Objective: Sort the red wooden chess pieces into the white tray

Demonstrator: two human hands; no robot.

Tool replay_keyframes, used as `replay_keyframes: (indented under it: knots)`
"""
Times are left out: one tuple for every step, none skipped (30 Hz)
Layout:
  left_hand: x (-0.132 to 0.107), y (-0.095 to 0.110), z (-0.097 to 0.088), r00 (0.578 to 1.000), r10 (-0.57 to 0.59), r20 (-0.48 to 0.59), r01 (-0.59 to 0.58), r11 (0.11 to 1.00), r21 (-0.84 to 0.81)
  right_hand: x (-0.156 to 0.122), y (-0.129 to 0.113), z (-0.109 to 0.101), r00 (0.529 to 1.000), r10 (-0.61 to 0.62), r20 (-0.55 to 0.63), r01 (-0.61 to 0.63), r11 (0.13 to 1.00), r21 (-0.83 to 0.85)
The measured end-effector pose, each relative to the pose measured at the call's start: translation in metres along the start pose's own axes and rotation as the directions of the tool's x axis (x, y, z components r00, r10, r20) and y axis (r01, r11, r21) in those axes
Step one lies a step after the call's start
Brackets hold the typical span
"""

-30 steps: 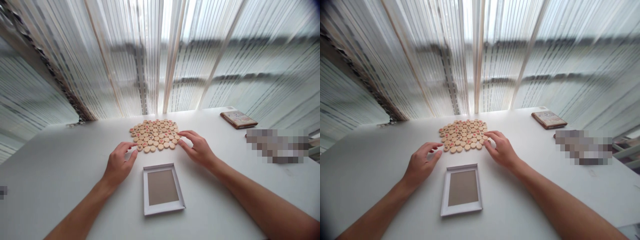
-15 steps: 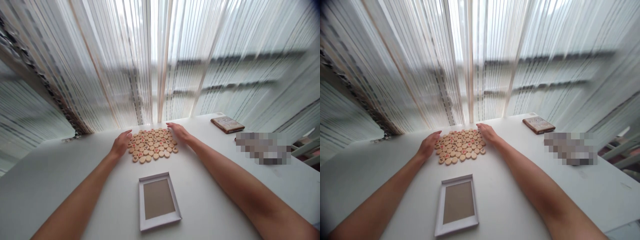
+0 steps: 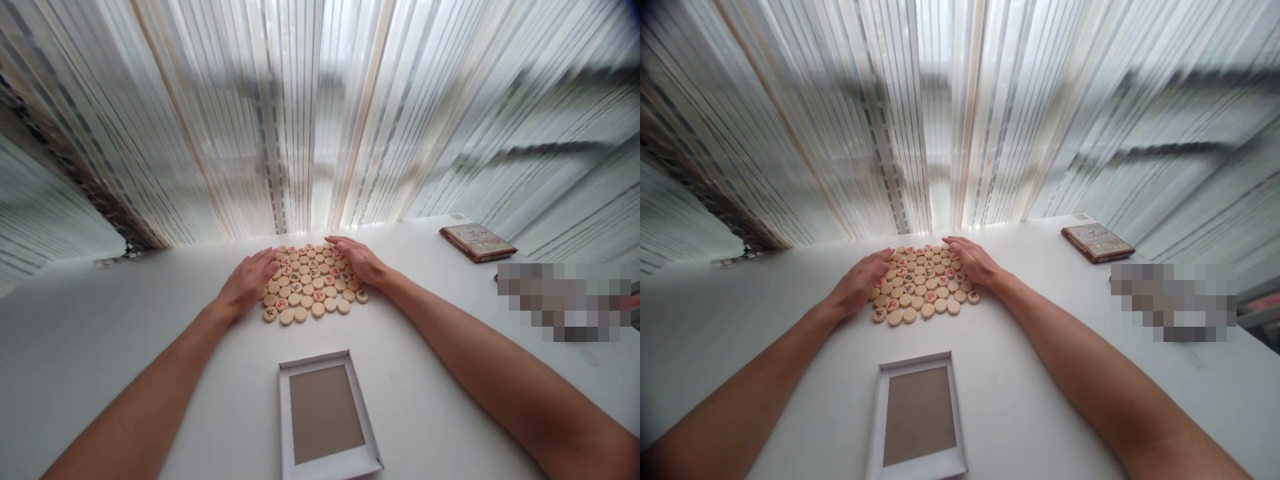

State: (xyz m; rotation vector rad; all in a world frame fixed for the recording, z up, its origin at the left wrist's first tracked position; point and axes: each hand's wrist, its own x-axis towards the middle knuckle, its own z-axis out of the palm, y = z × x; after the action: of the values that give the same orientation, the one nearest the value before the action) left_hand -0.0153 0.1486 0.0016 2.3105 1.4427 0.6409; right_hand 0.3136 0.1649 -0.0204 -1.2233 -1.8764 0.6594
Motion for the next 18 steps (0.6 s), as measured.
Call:
replay_keyframes:
  knots:
    - [0.000, 0.000, 0.000, 1.000, 0.004, 0.007, -0.004, 1.000, 0.019, 0.001, 0.002, -0.001, 0.999, 0.022, -0.041, -0.022, 1.000, 0.000]
    - [0.000, 0.000, 0.001, 1.000, 0.007, 0.013, -0.007, 0.999, 0.037, 0.002, 0.005, -0.003, 0.996, 0.045, -0.079, -0.046, 0.999, -0.003]
    - [0.000, 0.000, 0.001, 1.000, 0.009, 0.017, -0.010, 0.998, 0.055, 0.003, 0.007, -0.004, 0.992, 0.065, -0.109, -0.066, 0.998, -0.008]
    - [-0.001, 0.000, 0.002, 1.000, 0.011, 0.019, -0.012, 0.997, 0.072, 0.004, 0.009, -0.006, 0.989, 0.077, -0.126, -0.079, 0.997, -0.017]
    - [-0.001, 0.000, 0.002, 1.000, 0.012, 0.021, -0.014, 0.996, 0.091, 0.004, 0.009, -0.007, 0.988, 0.079, -0.130, -0.084, 0.996, -0.029]
    - [-0.001, 0.000, 0.003, 1.000, 0.013, 0.023, -0.016, 0.994, 0.110, 0.004, 0.009, -0.009, 0.990, 0.073, -0.123, -0.079, 0.996, -0.044]
    - [-0.001, 0.000, 0.003, 1.000, 0.015, 0.025, -0.018, 0.991, 0.130, 0.003, 0.008, -0.009, 0.992, 0.059, -0.109, -0.066, 0.996, -0.059]
    - [-0.001, 0.000, 0.004, 0.999, 0.016, 0.028, -0.021, 0.989, 0.150, 0.001, 0.006, -0.009, 0.995, 0.039, -0.090, -0.046, 0.996, -0.077]
    - [-0.001, -0.001, 0.005, 0.999, 0.018, 0.032, -0.023, 0.985, 0.168, 0.000, 0.003, -0.009, 0.998, 0.017, -0.068, -0.024, 0.995, -0.096]
    - [-0.001, -0.001, 0.006, 0.999, 0.020, 0.035, -0.026, 0.982, 0.185, -0.002, 0.001, -0.008, 0.999, -0.005, -0.046, 0.000, 0.993, -0.117]
    - [-0.001, -0.001, 0.006, 0.999, 0.020, 0.039, -0.027, 0.980, 0.199, -0.005, -0.001, -0.007, 0.999, -0.026, -0.024, 0.022, 0.990, -0.142]
    - [-0.001, -0.002, 0.007, 0.999, 0.019, 0.041, -0.027, 0.977, 0.211, -0.007, -0.003, -0.006, 0.999, -0.045, -0.004, 0.043, 0.985, -0.168]
    - [-0.001, -0.002, 0.007, 0.999, 0.017, 0.043, -0.026, 0.975, 0.221, -0.010, -0.005, -0.006, 0.998, -0.059, 0.016, 0.061, 0.979, -0.195]
    - [-0.002, -0.001, 0.007, 0.999, 0.017, 0.042, -0.027, 0.973, 0.228, -0.013, -0.007, -0.005, 0.997, -0.071, 0.034, 0.077, 0.972, -0.221]
    - [-0.004, -0.001, 0.007, 0.999, 0.021, 0.040, -0.030, 0.972, 0.233, -0.016, -0.008, -0.004, 0.995, -0.081, 0.051, 0.091, 0.965, -0.245]
    - [-0.006, 0.001, 0.006, 0.999, 0.029, 0.038, -0.037, 0.971, 0.236, -0.019, -0.010, -0.004, 0.994, -0.088, 0.068, 0.103, 0.959, -0.265]
    - [-0.010, 0.003, 0.006, 0.998, 0.041, 0.038, -0.049, 0.970, 0.237, -0.023, -0.012, -0.003, 0.992, -0.092, 0.087, 0.113, 0.953, -0.282]
    - [-0.014, 0.006, 0.006, 0.998, 0.058, 0.041, -0.066, 0.969, 0.237, -0.026, -0.015, -0.003, 0.990, -0.095, 0.107, 0.123, 0.947, -0.297]
